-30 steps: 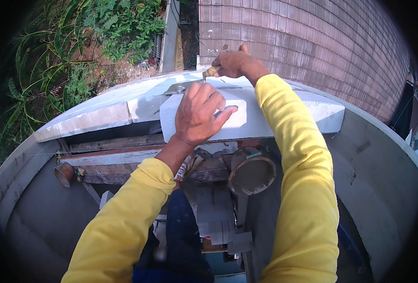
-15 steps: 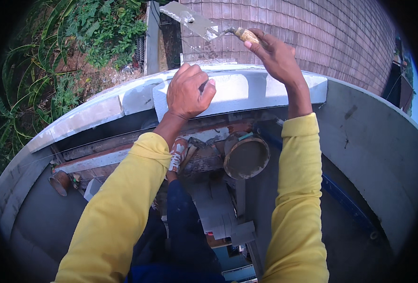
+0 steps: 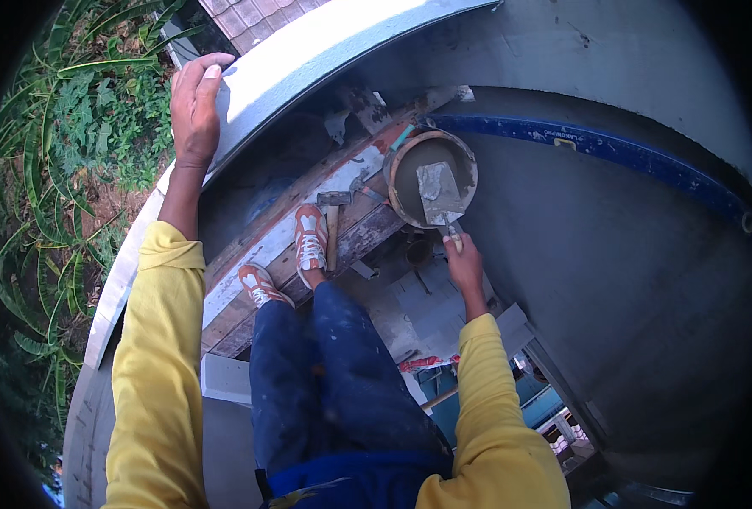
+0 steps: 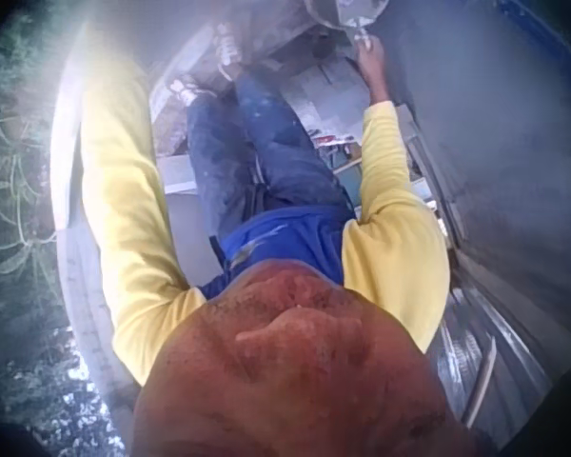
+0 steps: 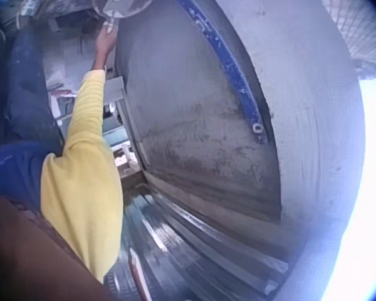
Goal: The person installs white curved tiles along a curved wall edge. They apply mortar with a trowel, place tiles, and tap them into position with a hammer. The person also uses a tape measure to check alignment.
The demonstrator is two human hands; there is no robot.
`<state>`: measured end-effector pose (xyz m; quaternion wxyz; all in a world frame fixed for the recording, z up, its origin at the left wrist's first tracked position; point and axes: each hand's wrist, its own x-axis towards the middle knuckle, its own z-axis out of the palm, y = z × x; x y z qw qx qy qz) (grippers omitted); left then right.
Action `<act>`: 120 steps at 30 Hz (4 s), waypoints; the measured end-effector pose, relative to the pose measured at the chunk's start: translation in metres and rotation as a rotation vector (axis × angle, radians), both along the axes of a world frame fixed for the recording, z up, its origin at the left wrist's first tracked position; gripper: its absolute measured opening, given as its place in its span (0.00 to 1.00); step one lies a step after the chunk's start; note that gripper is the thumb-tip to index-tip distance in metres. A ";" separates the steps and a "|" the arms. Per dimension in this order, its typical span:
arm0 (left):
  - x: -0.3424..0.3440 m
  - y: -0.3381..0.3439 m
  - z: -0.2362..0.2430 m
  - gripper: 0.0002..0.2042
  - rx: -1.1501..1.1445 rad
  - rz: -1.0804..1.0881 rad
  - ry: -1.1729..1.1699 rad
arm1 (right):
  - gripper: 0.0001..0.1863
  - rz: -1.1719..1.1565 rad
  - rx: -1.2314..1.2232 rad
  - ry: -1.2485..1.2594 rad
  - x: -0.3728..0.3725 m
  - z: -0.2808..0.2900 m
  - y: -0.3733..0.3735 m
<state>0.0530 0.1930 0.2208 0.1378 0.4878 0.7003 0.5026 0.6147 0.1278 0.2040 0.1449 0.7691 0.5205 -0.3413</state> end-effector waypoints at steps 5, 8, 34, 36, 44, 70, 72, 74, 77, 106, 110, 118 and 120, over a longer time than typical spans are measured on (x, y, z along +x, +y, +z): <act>0.047 -0.103 0.036 0.15 -0.102 -0.126 -0.055 | 0.25 0.065 -0.024 -0.328 0.022 -0.104 0.016; 0.081 -0.182 0.034 0.12 -0.300 -0.200 -0.129 | 0.26 0.055 -0.053 -0.303 -0.020 -0.146 0.052; 0.152 -0.394 0.049 0.14 -1.120 -0.015 -0.739 | 0.15 -0.786 0.481 0.471 -0.035 -0.074 -0.097; 0.148 -0.412 0.042 0.14 -1.115 0.039 -0.818 | 0.14 -0.758 0.532 0.518 -0.063 -0.061 -0.111; 0.101 -0.508 -0.018 0.14 -0.943 0.263 -1.100 | 0.16 -0.512 0.333 0.824 -0.246 -0.107 -0.240; 0.022 -0.605 0.011 0.13 -0.798 0.275 -1.187 | 0.17 0.170 0.706 0.587 -0.553 -0.309 -0.338; 0.021 -0.610 0.013 0.12 -0.787 0.300 -1.205 | 0.18 0.162 0.634 0.583 -0.565 -0.306 -0.369; 0.020 -0.614 0.013 0.12 -0.742 0.351 -1.184 | 0.19 0.198 0.616 0.575 -0.575 -0.306 -0.400; 0.016 -0.619 0.012 0.12 -0.680 0.407 -1.184 | 0.20 0.260 0.561 0.514 -0.581 -0.303 -0.443; 0.042 -0.624 -0.008 0.12 -0.538 0.757 -1.010 | 0.24 0.145 -0.059 0.400 -0.435 -0.218 -0.476; 0.059 -0.616 -0.016 0.13 -0.607 0.779 -1.057 | 0.25 0.073 0.198 0.374 -0.315 -0.155 -0.402; 0.107 -0.579 -0.039 0.11 -0.707 0.580 -0.904 | 0.29 -0.053 0.421 -0.406 -0.087 -0.051 -0.119; 0.123 -0.569 -0.043 0.11 -0.709 0.525 -0.807 | 0.28 0.058 0.244 -0.513 -0.040 -0.072 -0.052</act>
